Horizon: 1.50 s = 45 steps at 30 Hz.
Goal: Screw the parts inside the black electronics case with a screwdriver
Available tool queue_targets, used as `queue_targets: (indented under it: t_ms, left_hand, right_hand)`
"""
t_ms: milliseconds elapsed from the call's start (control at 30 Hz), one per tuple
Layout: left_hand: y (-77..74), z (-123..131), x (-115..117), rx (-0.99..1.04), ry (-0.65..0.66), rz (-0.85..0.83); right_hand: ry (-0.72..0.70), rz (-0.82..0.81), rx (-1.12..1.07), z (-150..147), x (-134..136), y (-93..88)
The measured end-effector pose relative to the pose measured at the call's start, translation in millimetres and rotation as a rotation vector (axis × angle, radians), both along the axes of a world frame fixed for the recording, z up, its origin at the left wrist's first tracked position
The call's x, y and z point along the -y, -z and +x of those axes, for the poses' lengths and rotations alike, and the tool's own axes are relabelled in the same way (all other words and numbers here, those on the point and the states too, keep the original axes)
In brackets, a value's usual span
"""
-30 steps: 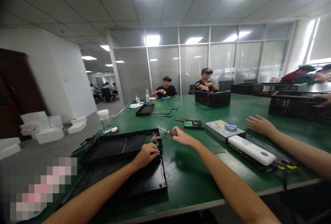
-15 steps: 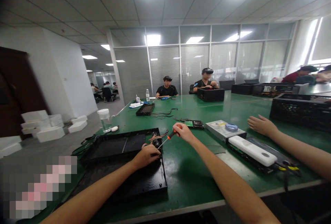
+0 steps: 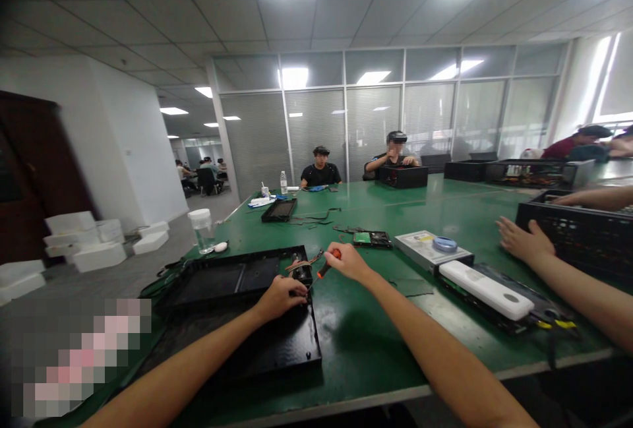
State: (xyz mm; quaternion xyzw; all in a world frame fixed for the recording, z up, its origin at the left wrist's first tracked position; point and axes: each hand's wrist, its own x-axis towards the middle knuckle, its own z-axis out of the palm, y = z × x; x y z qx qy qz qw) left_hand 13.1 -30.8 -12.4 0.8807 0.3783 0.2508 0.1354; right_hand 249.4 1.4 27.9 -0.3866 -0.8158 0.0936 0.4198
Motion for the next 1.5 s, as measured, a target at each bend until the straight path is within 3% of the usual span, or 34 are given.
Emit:
queue_targets:
  t_ms: [400,633,700,833,1000,1133,1233,1367,1500]
  left_hand:
    - [1.0,-1.1,-1.2,-0.009,-0.008,0.037]
    - [4.8,-0.5,-3.0,0.015,-0.013,0.043]
    - [4.5,0.1,-2.8,0.010,-0.012,0.028]
    - [1.5,0.8,-0.7,-0.022,-0.017,0.026]
    - [-2.5,0.8,2.2,-0.021,-0.008,0.029]
    - [-4.2,1.3,3.9,-0.005,-0.009,0.030]
    - [-4.2,1.5,4.3,-0.019,-0.020,0.032]
    - [-2.3,0.7,3.2,-0.031,-0.033,0.042]
    - [-1.2,-0.1,2.3,-0.028,-0.024,0.072]
  right_hand:
    - [0.064,0.015,0.113,-1.8,7.9,-9.3]
    - [0.290,0.159,0.618,-26.6,53.6,-57.2]
    - [0.253,0.156,0.703,-41.0,65.0,-71.4]
    - [0.027,0.097,0.819,-66.4,69.8,-88.2]
    - [0.265,0.111,0.913,-77.2,62.8,-95.6]
    - [0.132,0.030,0.956,-74.1,59.2,-101.5]
    - [0.187,0.053,0.971,-72.5,56.0,-103.8]
    - [0.142,0.023,0.945,-70.0,52.1,-101.6]
    - [0.253,0.039,0.895,-63.5,50.4,-97.7]
